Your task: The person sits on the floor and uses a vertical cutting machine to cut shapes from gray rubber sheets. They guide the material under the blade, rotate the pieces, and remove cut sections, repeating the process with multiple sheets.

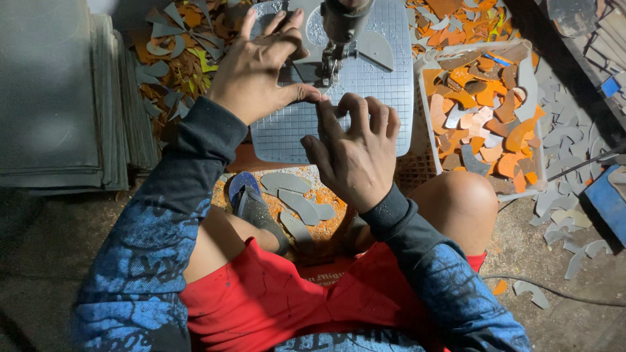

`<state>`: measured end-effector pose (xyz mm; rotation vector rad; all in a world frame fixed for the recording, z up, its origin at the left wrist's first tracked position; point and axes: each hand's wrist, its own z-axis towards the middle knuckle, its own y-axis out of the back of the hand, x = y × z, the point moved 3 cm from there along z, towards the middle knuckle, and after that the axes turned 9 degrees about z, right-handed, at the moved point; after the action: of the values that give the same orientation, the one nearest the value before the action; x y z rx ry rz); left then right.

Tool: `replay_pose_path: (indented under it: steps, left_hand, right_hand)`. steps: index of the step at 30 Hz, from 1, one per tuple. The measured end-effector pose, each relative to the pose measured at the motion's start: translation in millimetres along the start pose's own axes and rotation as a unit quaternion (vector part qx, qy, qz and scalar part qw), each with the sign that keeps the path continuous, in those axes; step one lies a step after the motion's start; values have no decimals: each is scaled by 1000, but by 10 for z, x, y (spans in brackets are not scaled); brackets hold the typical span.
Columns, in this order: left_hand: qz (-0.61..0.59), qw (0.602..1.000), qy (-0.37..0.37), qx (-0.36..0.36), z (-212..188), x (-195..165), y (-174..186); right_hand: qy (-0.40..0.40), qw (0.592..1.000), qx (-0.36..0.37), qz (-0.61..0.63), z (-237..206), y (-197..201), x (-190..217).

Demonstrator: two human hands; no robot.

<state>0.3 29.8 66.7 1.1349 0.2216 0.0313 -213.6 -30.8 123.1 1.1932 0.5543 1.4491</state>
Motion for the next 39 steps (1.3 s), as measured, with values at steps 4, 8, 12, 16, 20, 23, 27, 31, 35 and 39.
replay_pose_path:
  steps: [4,8,12,16,20,23,27,31,35,39]
  left_hand:
    - [-1,1000,-2,0,-3,7,-3]
    - [-4,1000,-2,1,-8,16,-17]
    - [-7,1000,1,-6,-20,15,-24]
    - [0,1000,3,6,3,15,-35]
    - [-4,999,20,33,20,21,-36]
    - [-14,1000,11,13,24,15,-1]
    - [-27,999,25,27,29,18,9]
    - [-31,999,22,23,36,19,17]
    - [-27,999,20,17,30,10,21]
    - [-25,999,28,16,40,3,18]
  right_hand:
    - [1,1000,-3,1,7,-3,6]
    - [1,1000,-4,0,9,-1,2]
    - [3,1000,-8,1,14,-8,7]
    - [0,1000,-5,4,9,-6,6]
    - [-2,1000,1,0,9,-8,5]
    - [0,1000,-3,-6,16,-7,9]
    - [-1,1000,-2,-3,27,-4,11]
    - [-4,1000,-1,0,29,2,7]
    - [-4,1000,-1,-5,31,-3,12]
    - [-2,1000,-1,-5,32,-1,13]
